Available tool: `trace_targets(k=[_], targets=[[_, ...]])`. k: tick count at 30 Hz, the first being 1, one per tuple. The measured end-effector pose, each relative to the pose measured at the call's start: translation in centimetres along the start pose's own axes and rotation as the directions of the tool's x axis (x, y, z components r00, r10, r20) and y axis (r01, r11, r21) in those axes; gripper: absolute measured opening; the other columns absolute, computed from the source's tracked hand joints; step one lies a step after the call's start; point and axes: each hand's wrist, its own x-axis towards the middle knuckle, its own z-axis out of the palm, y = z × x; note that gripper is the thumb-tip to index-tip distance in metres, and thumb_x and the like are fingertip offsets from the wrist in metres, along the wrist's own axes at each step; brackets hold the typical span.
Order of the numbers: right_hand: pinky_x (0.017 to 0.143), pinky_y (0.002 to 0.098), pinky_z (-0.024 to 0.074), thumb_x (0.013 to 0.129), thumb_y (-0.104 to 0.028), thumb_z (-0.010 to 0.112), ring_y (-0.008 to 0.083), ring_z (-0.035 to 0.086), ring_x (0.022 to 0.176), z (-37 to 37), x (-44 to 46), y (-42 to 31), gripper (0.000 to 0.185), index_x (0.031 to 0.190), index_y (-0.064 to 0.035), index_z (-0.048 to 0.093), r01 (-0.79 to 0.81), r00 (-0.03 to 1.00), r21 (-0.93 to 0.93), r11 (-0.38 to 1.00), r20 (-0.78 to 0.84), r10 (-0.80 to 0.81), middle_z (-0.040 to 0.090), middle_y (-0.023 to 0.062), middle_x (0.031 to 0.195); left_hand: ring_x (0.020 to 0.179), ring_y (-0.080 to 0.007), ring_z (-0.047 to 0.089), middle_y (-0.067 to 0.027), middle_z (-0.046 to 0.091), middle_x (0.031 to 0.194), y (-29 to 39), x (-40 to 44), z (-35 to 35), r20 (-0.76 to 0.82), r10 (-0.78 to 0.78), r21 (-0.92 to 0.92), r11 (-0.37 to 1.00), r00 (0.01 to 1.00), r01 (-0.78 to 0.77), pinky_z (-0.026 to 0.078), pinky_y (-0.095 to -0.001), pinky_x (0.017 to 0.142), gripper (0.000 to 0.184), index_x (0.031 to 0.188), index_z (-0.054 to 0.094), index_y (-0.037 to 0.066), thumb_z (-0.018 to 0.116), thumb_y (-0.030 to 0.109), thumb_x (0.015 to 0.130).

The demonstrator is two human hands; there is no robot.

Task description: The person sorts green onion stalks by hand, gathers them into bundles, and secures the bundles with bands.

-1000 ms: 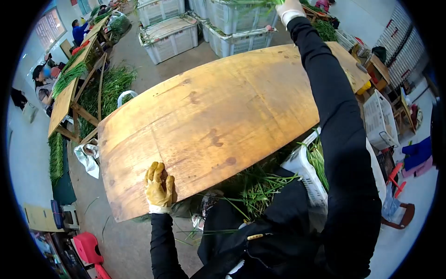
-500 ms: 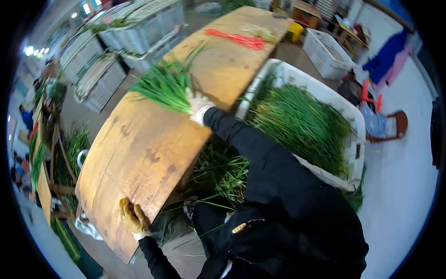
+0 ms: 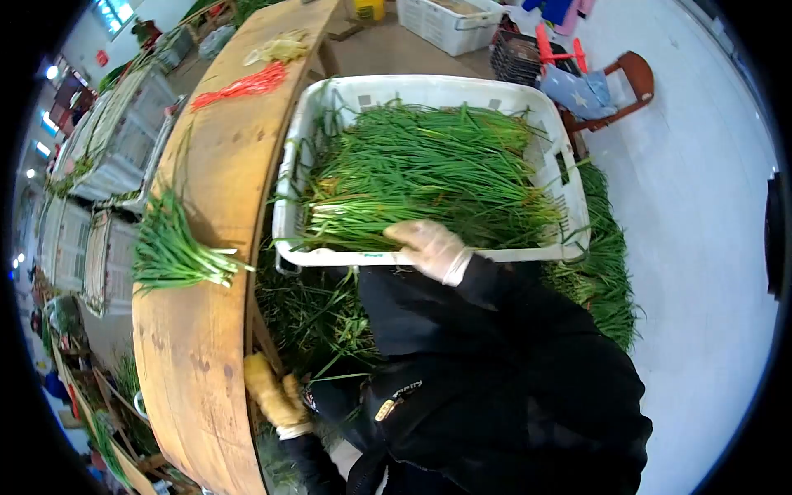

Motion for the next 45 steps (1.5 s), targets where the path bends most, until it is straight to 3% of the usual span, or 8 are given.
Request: trace_targets(k=[3, 10, 11, 24, 28, 31, 34, 45], targets=[[0.095, 0.0357, 0.0321, 0.079, -0.027, 0.051, 0.0260, 0.041, 0.113, -4.7, -3.5, 6.2, 0.055, 0.126, -0.0057, 0.031, -0.314, 0.887, -0.379, 0.871, 0.209, 0.411, 0.040, 0.0140, 0.124, 0.104, -0.0321, 0.047, -0.0145, 0.046, 0.119, 3.1, 1.0, 5.8, 0.363, -0.003, -0.480, 0.856, 0.932, 0.189, 0.038, -0.0384, 0.088, 0.041, 0.122, 0.041, 0.010, 0.051, 0.021, 0.083], [0.100, 0.0408, 0.0214, 0.076, -0.018, 0.054, 0.0264, 0.021, 0.127, -9.8, -10.7, 20.6, 0.077, 0.134, -0.0039, 0.006, -0.350, 0.527, -0.833, 0.429, 0.204, 0.825, 0.017, 0.0128, 0.139, 0.099, -0.0283, 0.051, -0.0145, 0.051, 0.111, 5.4, 5.1, 7.1, 0.261, 0.145, -0.577, 0.816, 0.954, 0.033, 0.041, -0.0355, 0.084, 0.028, 0.111, 0.048, 0.007, 0.051, 0.012, 0.084], [0.102, 0.0399, 0.0180, 0.087, -0.011, 0.029, 0.0220, 0.017, 0.129, -9.5, -10.6, 21.8, 0.053, 0.135, -0.0076, 0.006, -0.302, 0.440, -0.847, 0.437, 0.283, 0.852, 0.013, 0.0113, 0.140, 0.098, -0.0275, 0.052, -0.0138, 0.052, 0.109, 5.6, 5.6, 7.0, 0.284, 0.147, -0.567, 0.823, 0.948, 0.042, 0.043, -0.0347, 0.082, 0.028, 0.111, 0.048, 0.006, 0.051, 0.008, 0.083], [0.078, 0.0338, 0.0455, 0.066, -0.010, 0.060, 0.0273, 0.055, 0.095, -9.3, -8.3, 27.6, 0.037, 0.101, 0.0008, 0.054, -0.282, 0.484, -0.631, 0.723, 0.557, 0.675, 0.057, 0.0159, 0.102, 0.093, -0.0300, 0.055, -0.0146, 0.056, 0.104, 7.5, 17.7, 8.3, 0.228, 0.440, -0.520, 0.809, 0.869, -0.274, 0.044, -0.0364, 0.080, 0.035, 0.106, 0.050, 0.001, 0.056, -0.003, 0.073], [0.082, 0.0368, 0.0432, 0.060, -0.017, 0.068, 0.0286, 0.052, 0.098, -8.4, -9.0, 28.9, 0.044, 0.099, -0.0027, 0.055, -0.372, 0.436, -0.591, 0.716, 0.570, 0.697, 0.055, 0.0163, 0.100, 0.117, -0.0308, 0.036, -0.0170, 0.035, 0.129, 10.8, 23.6, 11.2, 0.510, 0.379, -0.345, 0.912, 0.772, -0.220, 0.030, -0.0351, 0.097, 0.077, 0.129, 0.025, 0.003, 0.068, 0.007, 0.065], [0.082, 0.0368, 0.0430, 0.057, -0.017, 0.070, 0.0296, 0.050, 0.099, -7.2, -10.2, 28.7, 0.045, 0.098, -0.0058, 0.055, -0.345, 0.534, -0.650, 0.677, 0.457, 0.711, 0.054, 0.0159, 0.101, 0.128, -0.0259, 0.017, -0.0162, 0.007, 0.140, 8.7, 25.2, 19.9, 0.792, 0.244, 0.304, 0.638, 0.560, -0.707, 0.018, -0.0315, 0.104, 0.116, 0.133, -0.001, 0.001, 0.078, 0.032, 0.053], [0.084, 0.0394, 0.0419, 0.055, -0.012, 0.072, 0.0327, 0.045, 0.106, -6.8, -10.7, 28.3, 0.051, 0.101, -0.0067, 0.051, -0.358, 0.539, -0.685, 0.635, 0.404, 0.739, 0.048, 0.0158, 0.108, 0.128, -0.0284, 0.015, -0.0136, 0.002, 0.141, 11.0, 25.7, 20.2, 0.889, 0.114, 0.193, 0.785, 0.444, -0.589, 0.019, -0.0356, 0.104, 0.129, 0.133, -0.009, 0.006, 0.082, 0.029, 0.044], [0.078, 0.0395, 0.0435, 0.067, -0.003, 0.060, 0.0299, 0.051, 0.097, -4.7, -12.3, 28.9, 0.035, 0.100, -0.0043, 0.048, -0.416, 0.633, -0.692, 0.590, 0.245, 0.734, 0.049, 0.0137, 0.105, 0.068, -0.0250, 0.061, -0.0198, 0.044, 0.116, 9.5, 25.9, 20.7, 0.809, 0.255, 0.182, 0.749, 0.530, -0.637, 0.049, -0.0348, 0.057, 0.080, 0.135, 0.000, 0.007, 0.049, 0.000, 0.071]])
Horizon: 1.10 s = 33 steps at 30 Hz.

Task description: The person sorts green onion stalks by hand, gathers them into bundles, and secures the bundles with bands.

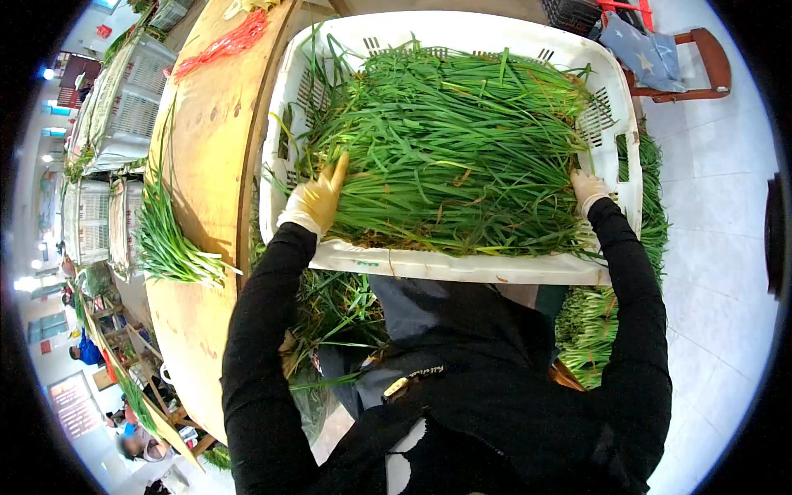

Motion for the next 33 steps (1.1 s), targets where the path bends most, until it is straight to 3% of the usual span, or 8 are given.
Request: trace_targets(k=[6, 8, 11, 15, 20, 27, 31, 33], targets=[[0.085, 0.0397, 0.0400, 0.059, -0.016, 0.070, 0.0313, 0.045, 0.108, -0.3, 0.6, 0.0, 0.075, 0.122, -0.0051, 0.032, -0.020, 0.995, -0.069, 0.997, 0.092, 0.027, 0.039, 0.0147, 0.124, 0.080, -0.0303, 0.059, -0.0178, 0.059, 0.086, -1.6, 0.1, -9.7, 0.165, 0.036, 0.131, 0.990, 0.986, -0.058, 0.048, -0.0371, 0.066, 0.043, 0.119, 0.041, 0.008, 0.050, 0.008, 0.077], [0.083, 0.0406, 0.0401, 0.066, -0.015, 0.063, 0.0307, 0.046, 0.106, -3.0, 0.2, -1.1, 0.060, 0.119, -0.0064, 0.035, -0.070, 0.994, -0.047, 0.996, 0.079, 0.073, 0.040, 0.0144, 0.123, 0.089, -0.0330, 0.057, -0.0166, 0.059, 0.086, -1.6, 0.0, -13.1, 0.145, 0.089, 0.202, 0.972, 0.985, -0.117, 0.046, -0.0412, 0.073, 0.028, 0.101, 0.054, 0.005, 0.055, 0.008, 0.073], [0.093, 0.0458, 0.0315, 0.040, -0.032, 0.083, 0.0293, 0.033, 0.120, -7.9, -1.6, -3.7, 0.119, 0.134, -0.0140, 0.012, -0.051, 0.985, -0.054, 0.997, 0.160, 0.059, 0.024, 0.0123, 0.136, 0.088, -0.0321, 0.057, -0.0183, 0.058, 0.088, -3.2, 0.9, -15.0, 0.138, 0.113, 0.053, 0.991, 0.984, -0.121, 0.046, -0.0385, 0.072, 0.030, 0.092, 0.050, 0.002, 0.063, 0.007, 0.066], [0.092, 0.0528, 0.0286, 0.045, -0.030, 0.082, 0.0329, 0.037, 0.115, -3.1, -0.6, -3.5, 0.126, 0.135, -0.0122, -0.004, -0.137, 0.952, -0.018, 0.990, 0.273, 0.136, 0.027, 0.0133, 0.134, 0.082, -0.0328, 0.057, -0.0148, 0.058, 0.082, -7.5, -1.1, -13.8, -0.101, 0.221, -0.031, 0.974, 0.970, -0.225, 0.046, -0.0387, 0.067, 0.028, 0.091, 0.047, 0.005, 0.061, 0.006, 0.067], [0.082, 0.0426, 0.0411, 0.075, -0.006, 0.054, 0.0338, 0.047, 0.104, -2.0, -0.3, -3.7, 0.085, 0.134, -0.0059, -0.007, -0.076, 0.982, -0.031, 0.997, 0.173, 0.080, 0.035, 0.0208, 0.126, 0.080, -0.0323, 0.056, -0.0159, 0.058, 0.082, -11.1, -6.7, -17.4, 0.017, 0.047, 0.084, 0.995, 0.999, -0.048, 0.045, -0.0376, 0.070, 0.032, 0.095, 0.049, 0.006, 0.059, 0.007, 0.064], [0.081, 0.0404, 0.0413, 0.073, -0.012, 0.057, 0.0344, 0.048, 0.102, -1.5, 1.1, -3.3, 0.092, 0.133, -0.0057, -0.011, -0.104, 0.963, -0.023, 0.994, 0.249, 0.106, 0.038, 0.0217, 0.123, 0.076, -0.0325, 0.055, -0.0146, 0.055, 0.078, -12.9, -13.9, -22.6, -0.134, 0.035, 0.170, 0.985, 0.990, -0.012, 0.043, -0.0382, 0.064, 0.030, 0.097, 0.048, 0.007, 0.058, 0.018, 0.071], [0.067, 0.0377, 0.0468, 0.068, -0.029, 0.064, 0.0314, 0.057, 0.083, -13.0, -4.2, -9.2, 0.067, 0.123, -0.0002, 0.036, 0.032, 0.976, -0.057, 0.998, 0.215, -0.019, 0.057, 0.0145, 0.095, 0.075, -0.0314, 0.054, -0.0129, 0.052, 0.080, -12.8, -17.4, -22.8, -0.208, 0.017, 0.322, 0.945, 0.978, 0.052, 0.043, -0.0387, 0.062, 0.034, 0.105, 0.045, 0.009, 0.054, 0.015, 0.074], [0.068, 0.0330, 0.0482, 0.063, -0.050, 0.065, 0.0229, 0.059, 0.084, -19.0, -10.3, -13.7, 0.070, 0.110, -0.0014, 0.049, 0.512, 0.840, 0.229, 0.828, 0.070, -0.538, 0.059, 0.0134, 0.094, 0.075, -0.0304, 0.054, -0.0127, 0.052, 0.080, -11.7, -18.3, -23.1, -0.200, -0.033, 0.406, 0.907, 0.979, 0.113, 0.043, -0.0383, 0.063, 0.033, 0.107, 0.045, 0.010, 0.052, 0.010, 0.075]])
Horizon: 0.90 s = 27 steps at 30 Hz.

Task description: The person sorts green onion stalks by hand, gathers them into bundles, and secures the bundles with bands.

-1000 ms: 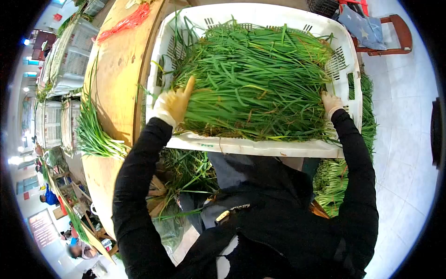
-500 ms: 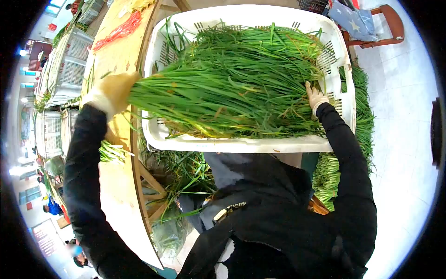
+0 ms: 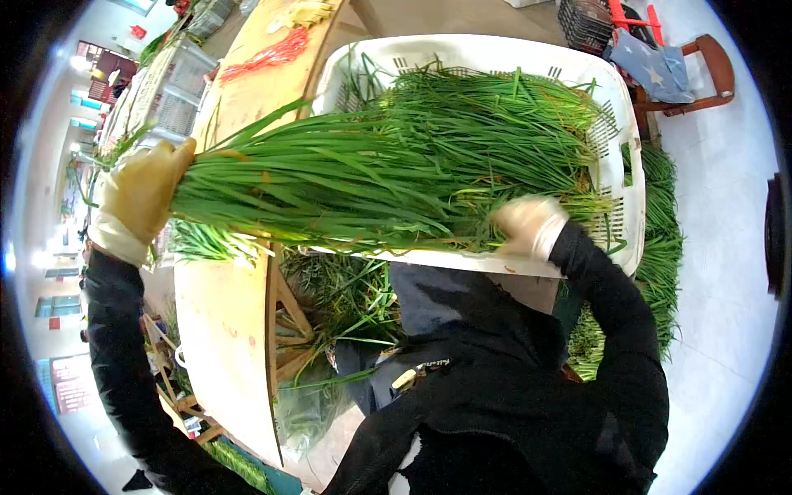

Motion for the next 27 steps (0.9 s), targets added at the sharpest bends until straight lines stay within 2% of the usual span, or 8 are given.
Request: trace_targets(k=[4, 10, 13, 16, 17, 21, 24, 27], targets=[[0.098, 0.0380, 0.0278, 0.060, -0.039, 0.074, 0.0271, 0.025, 0.123, 4.8, 5.9, -12.2, 0.113, 0.134, -0.0077, -0.007, 0.371, 0.141, 0.927, -0.052, -0.112, -0.984, 0.016, 0.0186, 0.138, 0.074, -0.0275, 0.057, -0.0114, 0.054, 0.077, 2.2, 0.3, -1.6, 0.008, -0.046, 0.021, 0.999, 0.999, 0.045, 0.045, -0.0366, 0.060, 0.025, 0.099, 0.048, 0.011, 0.049, 0.006, 0.074], [0.098, 0.0390, 0.0262, 0.082, -0.056, 0.034, 0.0218, 0.028, 0.122, -1.1, 12.4, -23.9, 0.067, 0.134, -0.0151, 0.020, -0.120, 0.696, 0.652, -0.748, -0.482, -0.532, 0.026, 0.0077, 0.136, 0.062, -0.0285, 0.059, -0.0110, 0.055, 0.063, 6.2, -0.7, -4.4, -0.111, -0.035, 0.024, 0.999, 0.993, 0.037, 0.047, -0.0367, 0.052, 0.004, 0.074, 0.051, 0.007, 0.049, 0.005, 0.071], [0.096, 0.0388, 0.0300, 0.083, -0.047, 0.041, 0.0202, 0.035, 0.117, -0.8, 15.9, -24.8, 0.057, 0.128, -0.0130, 0.031, 0.388, 0.296, 0.441, -0.809, -0.891, -0.344, 0.036, 0.0081, 0.130, 0.063, -0.0282, 0.059, -0.0128, 0.055, 0.064, 6.6, -3.6, -3.8, -0.134, -0.139, -0.093, 0.987, 0.981, 0.127, 0.047, -0.0362, 0.054, 0.003, 0.074, 0.050, 0.006, 0.049, 0.004, 0.072], [0.091, 0.0430, 0.0359, 0.084, -0.038, 0.040, 0.0230, 0.042, 0.109, -0.5, 15.5, -24.9, 0.048, 0.121, -0.0077, 0.037, -0.882, 0.315, -0.063, -0.467, -0.817, -0.484, 0.043, 0.0125, 0.120, 0.062, -0.0251, 0.060, -0.0114, 0.056, 0.067, 7.2, -8.3, -3.6, -0.161, -0.228, -0.145, 0.968, 0.960, 0.206, 0.047, -0.0339, 0.050, 0.007, 0.081, 0.049, 0.005, 0.048, 0.007, 0.075], [0.090, 0.0445, 0.0379, 0.084, -0.035, 0.040, 0.0239, 0.045, 0.106, -0.2, 15.3, -24.8, 0.046, 0.119, -0.0060, 0.039, -0.950, 0.275, -0.313, -0.020, -0.803, -0.529, 0.045, 0.0139, 0.117, 0.059, -0.0238, 0.060, -0.0105, 0.056, 0.067, 7.9, -9.8, -2.9, -0.161, -0.280, -0.136, 0.956, 0.946, 0.260, 0.046, -0.0327, 0.049, 0.010, 0.085, 0.049, 0.005, 0.048, 0.007, 0.075], [0.076, 0.0421, 0.0491, 0.081, -0.028, 0.044, 0.0259, 0.057, 0.087, 1.0, 13.9, -25.8, 0.041, 0.107, 0.0035, 0.050, -0.938, -0.149, -0.106, 0.329, -0.734, -0.662, 0.057, 0.0175, 0.098, 0.052, -0.0174, 0.055, -0.0059, 0.053, 0.068, 9.9, -15.1, -0.7, -0.252, -0.368, 0.005, 0.925, 0.895, 0.381, 0.045, -0.0280, 0.045, 0.036, 0.112, 0.044, 0.006, 0.048, 0.007, 0.076], [0.087, 0.0474, 0.0418, 0.083, -0.035, 0.040, 0.0309, 0.049, 0.105, 1.7, 12.6, -28.2, 0.050, 0.116, 0.0020, 0.044, -0.810, 0.486, -0.567, -0.151, -0.503, -0.715, 0.050, 0.0209, 0.113, 0.060, -0.0185, 0.056, -0.0079, 0.054, 0.075, 9.8, -18.6, 0.8, -0.174, -0.399, -0.067, 0.917, 0.901, 0.393, 0.046, -0.0290, 0.048, 0.041, 0.115, 0.041, 0.008, 0.049, 0.006, 0.075], [0.094, 0.0472, 0.0319, 0.083, -0.047, 0.037, 0.0297, 0.035, 0.117, -0.4, 10.8, -31.8, 0.061, 0.127, -0.0053, 0.029, -0.550, 0.065, 0.328, -0.768, -0.900, -0.431, 0.035, 0.0161, 0.127, 0.067, -0.0277, 0.056, -0.0102, 0.055, 0.080, 6.7, -22.4, 3.5, -0.321, -0.421, -0.388, 0.876, 0.848, 0.288, 0.046, -0.0337, 0.058, 0.047, 0.112, 0.044, 0.008, 0.055, 0.003, 0.067]])
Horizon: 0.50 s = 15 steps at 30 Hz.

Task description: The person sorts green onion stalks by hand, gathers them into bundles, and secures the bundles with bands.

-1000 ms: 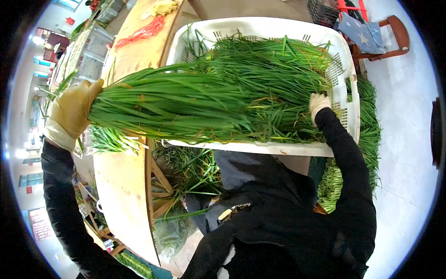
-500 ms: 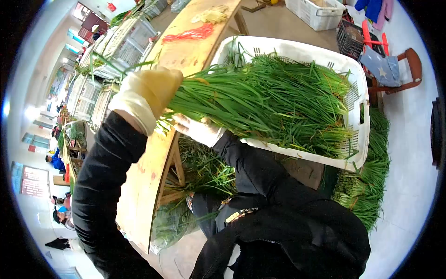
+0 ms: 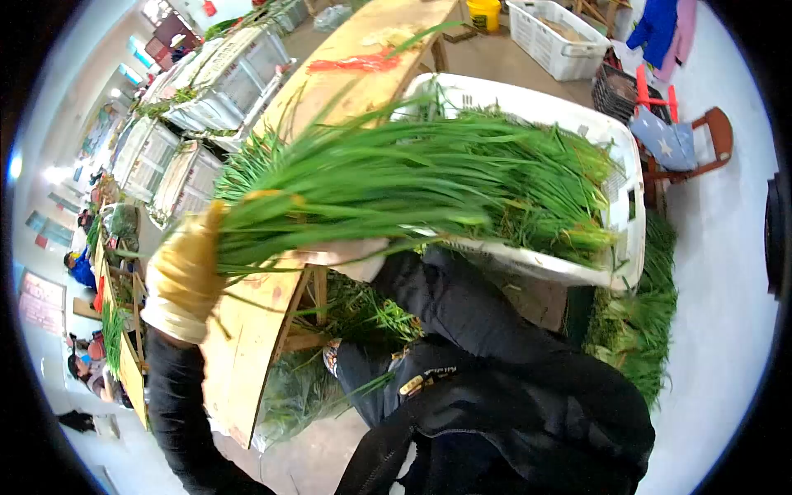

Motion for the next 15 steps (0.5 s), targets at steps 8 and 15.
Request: trace_targets(k=[8, 15], targets=[[0.066, 0.0304, 0.0494, 0.072, -0.023, 0.068, 0.0164, 0.057, 0.084, 5.1, 6.0, 6.6, 0.040, 0.104, -0.0057, 0.052, -0.513, 0.847, -0.803, 0.305, -0.531, 0.027, 0.059, 0.0072, 0.093, 0.083, -0.0261, 0.059, -0.0147, 0.058, 0.090, -4.8, -6.1, -4.4, 0.182, -0.286, -0.268, 0.906, 0.941, 0.327, 0.046, -0.0307, 0.071, 0.058, 0.114, 0.042, 0.006, 0.061, -0.002, 0.059], [0.086, 0.0338, 0.0430, 0.073, -0.023, 0.066, 0.0201, 0.051, 0.098, 1.9, 12.5, 14.2, 0.043, 0.110, -0.0072, 0.050, -0.111, 0.984, -0.766, 0.633, 0.005, 0.178, 0.054, 0.0074, 0.107, 0.093, -0.0176, 0.053, -0.0110, 0.055, 0.105, -11.1, -20.5, -5.2, 0.060, -0.565, -0.523, 0.684, 0.823, 0.508, 0.043, -0.0275, 0.080, 0.062, 0.123, 0.034, 0.001, 0.059, -0.006, 0.067]])
